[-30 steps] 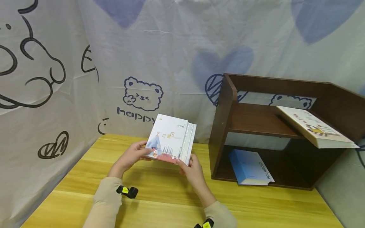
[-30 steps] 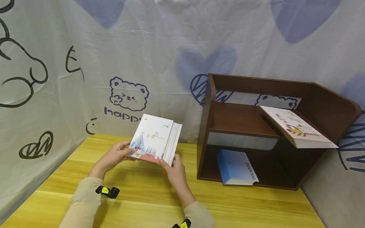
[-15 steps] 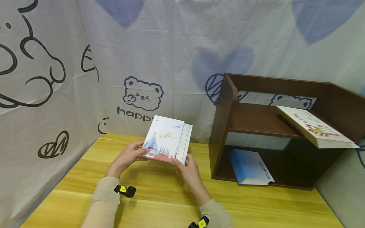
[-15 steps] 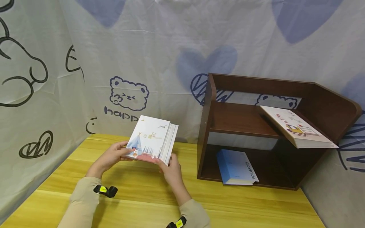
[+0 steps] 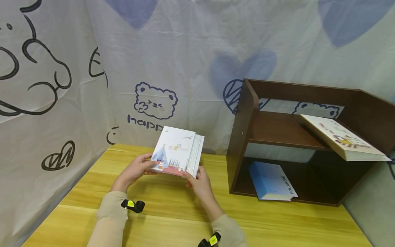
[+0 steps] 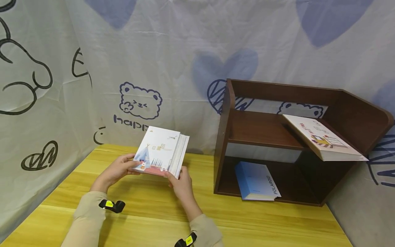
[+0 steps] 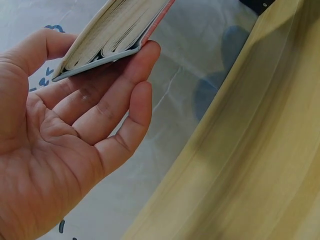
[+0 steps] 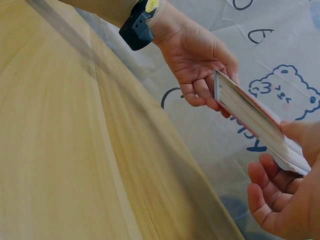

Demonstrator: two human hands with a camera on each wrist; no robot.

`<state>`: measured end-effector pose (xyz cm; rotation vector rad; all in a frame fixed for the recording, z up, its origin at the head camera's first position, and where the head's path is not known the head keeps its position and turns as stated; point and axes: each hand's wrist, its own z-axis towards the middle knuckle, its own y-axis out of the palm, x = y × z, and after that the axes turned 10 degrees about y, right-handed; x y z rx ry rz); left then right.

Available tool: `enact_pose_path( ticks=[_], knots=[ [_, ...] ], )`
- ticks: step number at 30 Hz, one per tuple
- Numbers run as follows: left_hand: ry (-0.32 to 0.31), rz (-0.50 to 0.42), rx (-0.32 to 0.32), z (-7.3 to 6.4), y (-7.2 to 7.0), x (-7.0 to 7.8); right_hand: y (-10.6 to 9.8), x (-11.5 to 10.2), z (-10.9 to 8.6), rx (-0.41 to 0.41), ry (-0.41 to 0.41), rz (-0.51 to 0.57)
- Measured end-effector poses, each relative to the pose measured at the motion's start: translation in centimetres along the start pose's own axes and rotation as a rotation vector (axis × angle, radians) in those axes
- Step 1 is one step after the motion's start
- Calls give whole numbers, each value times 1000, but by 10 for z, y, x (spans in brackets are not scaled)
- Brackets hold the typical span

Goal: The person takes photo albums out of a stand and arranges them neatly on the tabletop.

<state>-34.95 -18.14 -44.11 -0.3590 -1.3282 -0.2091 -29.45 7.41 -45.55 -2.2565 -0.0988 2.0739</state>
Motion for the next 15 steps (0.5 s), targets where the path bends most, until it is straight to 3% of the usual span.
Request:
enact_pose_path(
  ticks=[15],
  knots=[
    [-5, -21, 2, -4, -9, -9, 13, 9, 8, 1, 52, 17]
  ],
)
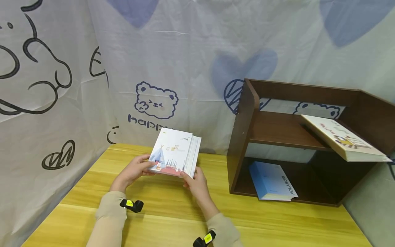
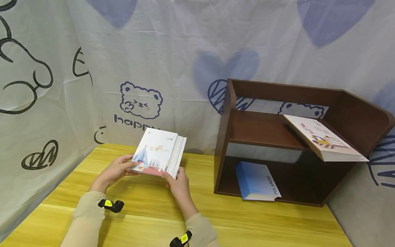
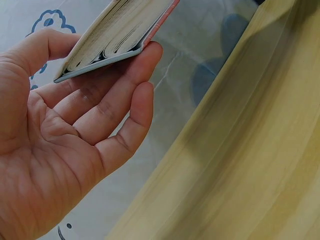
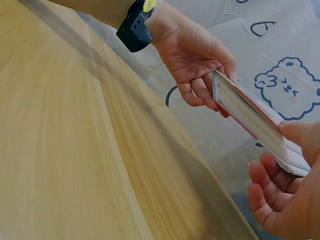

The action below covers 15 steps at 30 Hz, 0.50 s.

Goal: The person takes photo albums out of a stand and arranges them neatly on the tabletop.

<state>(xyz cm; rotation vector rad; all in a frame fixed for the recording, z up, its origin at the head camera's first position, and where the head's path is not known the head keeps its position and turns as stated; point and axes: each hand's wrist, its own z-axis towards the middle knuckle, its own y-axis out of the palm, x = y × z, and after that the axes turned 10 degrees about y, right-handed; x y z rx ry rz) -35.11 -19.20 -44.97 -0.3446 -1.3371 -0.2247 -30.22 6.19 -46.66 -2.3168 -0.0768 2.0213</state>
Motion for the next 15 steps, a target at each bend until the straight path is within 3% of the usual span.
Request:
enact_pose_path(
  ticks=[15],
  knots=[
    [-15, -9, 35, -6, -13, -9, 20, 1, 4, 9, 3, 37]
  ],
)
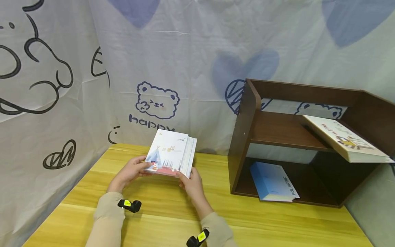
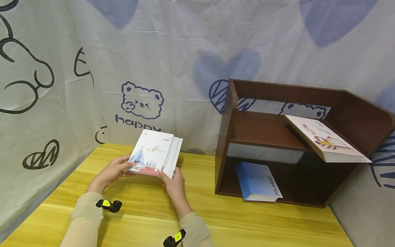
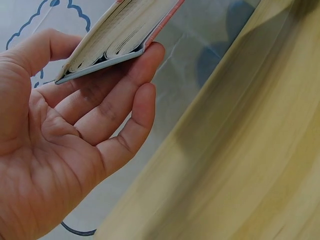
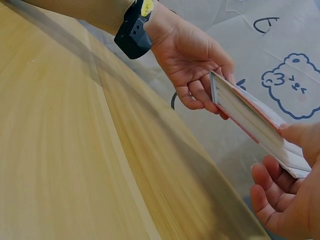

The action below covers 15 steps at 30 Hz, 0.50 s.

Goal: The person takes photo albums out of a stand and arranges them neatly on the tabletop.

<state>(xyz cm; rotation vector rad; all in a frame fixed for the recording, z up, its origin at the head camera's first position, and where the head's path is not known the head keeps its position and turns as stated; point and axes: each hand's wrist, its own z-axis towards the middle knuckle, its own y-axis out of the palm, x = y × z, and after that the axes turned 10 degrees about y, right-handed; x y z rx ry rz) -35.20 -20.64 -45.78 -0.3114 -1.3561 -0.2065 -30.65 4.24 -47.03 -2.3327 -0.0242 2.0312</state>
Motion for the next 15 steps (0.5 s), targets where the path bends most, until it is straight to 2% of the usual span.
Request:
enact_pose_path(
  ticks=[15],
  knots=[
    [-16, -1, 21, -6, -13, -6, 15, 3, 1, 11, 20, 18]
  ],
)
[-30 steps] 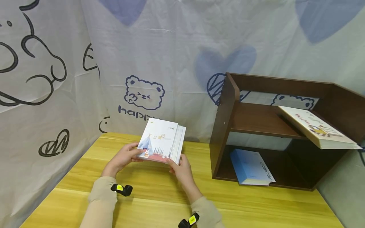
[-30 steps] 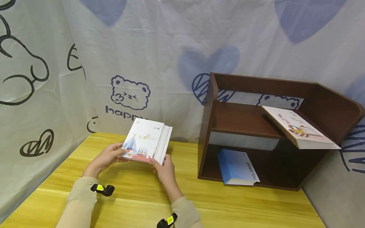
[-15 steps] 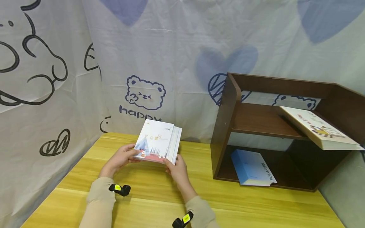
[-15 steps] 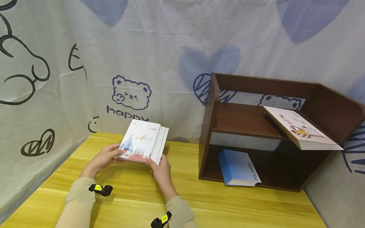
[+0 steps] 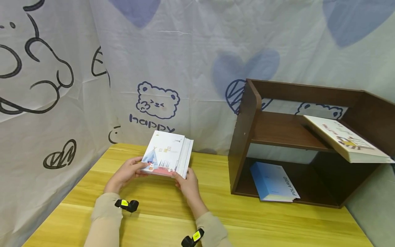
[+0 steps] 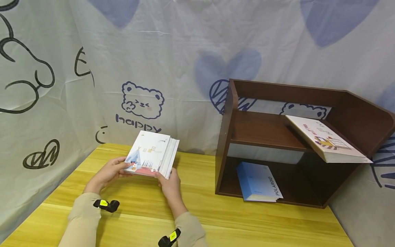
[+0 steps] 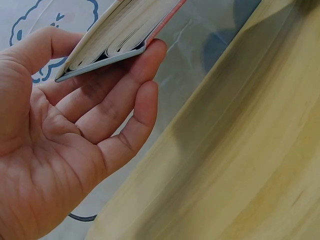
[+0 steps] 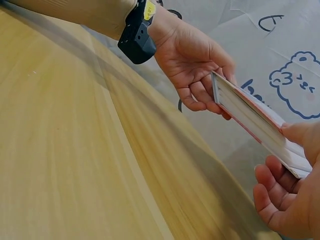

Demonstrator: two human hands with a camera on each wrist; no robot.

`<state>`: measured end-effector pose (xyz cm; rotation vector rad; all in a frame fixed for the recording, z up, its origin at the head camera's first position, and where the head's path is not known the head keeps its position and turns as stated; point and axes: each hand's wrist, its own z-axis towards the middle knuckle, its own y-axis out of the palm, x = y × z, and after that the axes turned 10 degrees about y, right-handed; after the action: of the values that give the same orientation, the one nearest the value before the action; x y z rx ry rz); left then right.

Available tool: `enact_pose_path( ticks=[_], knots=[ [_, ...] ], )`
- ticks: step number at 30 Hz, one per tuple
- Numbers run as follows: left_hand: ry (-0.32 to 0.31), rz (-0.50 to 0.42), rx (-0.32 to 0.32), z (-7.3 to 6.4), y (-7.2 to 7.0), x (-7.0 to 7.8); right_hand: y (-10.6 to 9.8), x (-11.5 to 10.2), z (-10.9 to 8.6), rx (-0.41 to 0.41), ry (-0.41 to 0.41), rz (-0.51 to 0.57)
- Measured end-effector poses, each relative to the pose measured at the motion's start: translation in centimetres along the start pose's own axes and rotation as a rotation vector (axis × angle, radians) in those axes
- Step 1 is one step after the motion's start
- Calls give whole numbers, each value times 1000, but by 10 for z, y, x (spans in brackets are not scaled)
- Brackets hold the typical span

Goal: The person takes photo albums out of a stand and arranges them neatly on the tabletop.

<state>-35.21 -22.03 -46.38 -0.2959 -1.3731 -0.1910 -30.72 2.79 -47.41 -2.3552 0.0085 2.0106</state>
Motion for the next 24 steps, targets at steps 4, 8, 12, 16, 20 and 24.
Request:
enact_pose_path(
  ticks=[4, 8, 12, 16, 20, 24],
  knots=[
    [5, -6, 6, -1, -2, -2, 3, 0, 0, 6, -1, -1],
    [6, -4, 4, -2, -5, -3, 6, 0, 0, 16, -9, -5],
    [2, 2, 3, -4, -7, -3, 9, 2, 0, 23, -15, -9],
    [-3, -1, 13, -6, -9, -5, 11, 3, -1, 22, -9, -16],
    [-8, -4, 21, -7, -12, -5, 13, 4, -2, 26, 1, -36],
    [-16, -10, 23, -8, -14, -8, 15, 6, -2, 23, 22, -44]
  ],
)
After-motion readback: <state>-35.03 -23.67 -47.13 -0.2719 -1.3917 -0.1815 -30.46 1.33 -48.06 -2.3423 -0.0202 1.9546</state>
